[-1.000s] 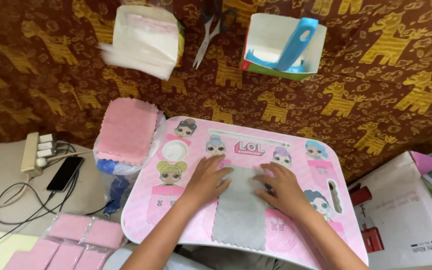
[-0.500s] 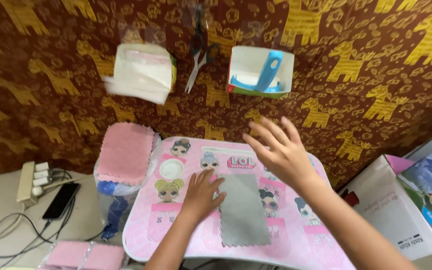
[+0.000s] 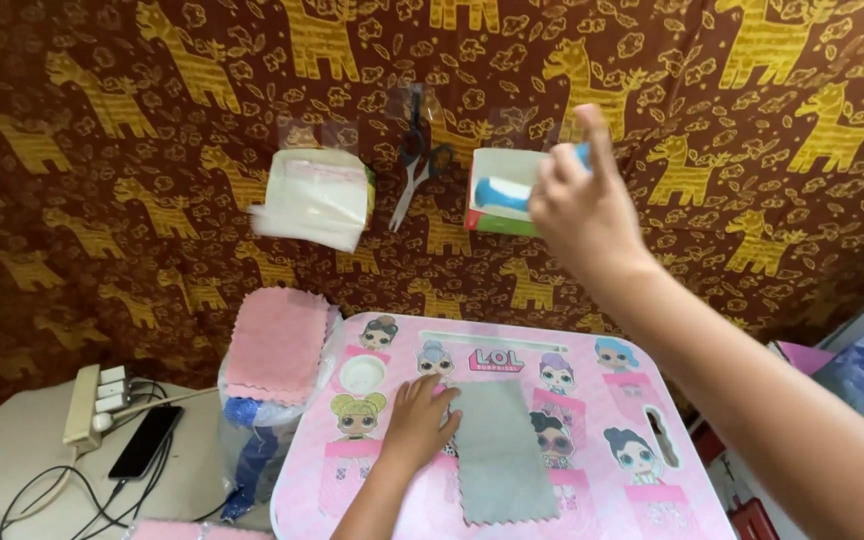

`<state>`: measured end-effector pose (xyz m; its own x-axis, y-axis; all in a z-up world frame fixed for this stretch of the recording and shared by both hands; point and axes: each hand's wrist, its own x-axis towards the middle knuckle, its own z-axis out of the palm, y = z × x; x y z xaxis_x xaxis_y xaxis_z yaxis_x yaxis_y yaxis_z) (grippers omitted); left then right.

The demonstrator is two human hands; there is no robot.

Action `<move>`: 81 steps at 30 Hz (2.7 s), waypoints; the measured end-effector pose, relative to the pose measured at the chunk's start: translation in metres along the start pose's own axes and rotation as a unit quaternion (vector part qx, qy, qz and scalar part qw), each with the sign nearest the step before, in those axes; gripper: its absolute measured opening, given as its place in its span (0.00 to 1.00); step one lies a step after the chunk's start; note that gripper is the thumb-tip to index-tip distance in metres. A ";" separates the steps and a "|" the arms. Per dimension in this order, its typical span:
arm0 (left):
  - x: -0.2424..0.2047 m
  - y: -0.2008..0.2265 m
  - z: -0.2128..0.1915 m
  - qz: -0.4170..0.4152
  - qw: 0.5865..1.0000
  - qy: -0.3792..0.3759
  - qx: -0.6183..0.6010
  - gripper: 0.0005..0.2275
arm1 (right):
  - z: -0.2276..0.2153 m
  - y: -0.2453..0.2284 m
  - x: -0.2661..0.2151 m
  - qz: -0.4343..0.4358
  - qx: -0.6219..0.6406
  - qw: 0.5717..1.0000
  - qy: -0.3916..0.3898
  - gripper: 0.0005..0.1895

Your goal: The person cleans small rectangular pieces of pink and grey fabric using a lint roller and places them back into a box.

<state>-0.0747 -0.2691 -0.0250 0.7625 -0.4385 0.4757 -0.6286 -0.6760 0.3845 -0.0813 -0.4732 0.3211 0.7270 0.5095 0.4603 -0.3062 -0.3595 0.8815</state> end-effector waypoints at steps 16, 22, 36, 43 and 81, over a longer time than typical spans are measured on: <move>0.002 -0.005 0.009 -0.063 0.997 -0.035 -0.006 0.19 | 0.012 -0.076 -0.313 0.208 0.633 0.728 -0.161 0.28; 0.002 -0.004 0.008 -0.051 0.998 -0.034 0.006 0.19 | 0.084 -0.307 -0.487 0.167 0.888 0.380 -0.200 0.20; 0.007 0.004 -0.013 -0.102 0.977 0.101 -0.160 0.17 | -0.018 -0.230 -0.169 0.310 0.876 0.193 -0.315 0.19; 0.009 0.025 -0.047 -0.187 0.964 -0.009 -0.188 0.18 | -0.038 -0.207 -0.151 0.338 0.853 0.192 -0.349 0.18; -0.001 -0.004 0.008 -0.062 0.998 0.014 -0.008 0.18 | -0.061 -0.219 -0.266 0.416 0.840 0.105 -0.332 0.20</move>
<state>-0.0720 -0.2707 -0.0337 0.8300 -0.3359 0.4452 -0.5327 -0.7139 0.4545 -0.2455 -0.4822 0.0116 0.9320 -0.2097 -0.2957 -0.2978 0.0222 -0.9544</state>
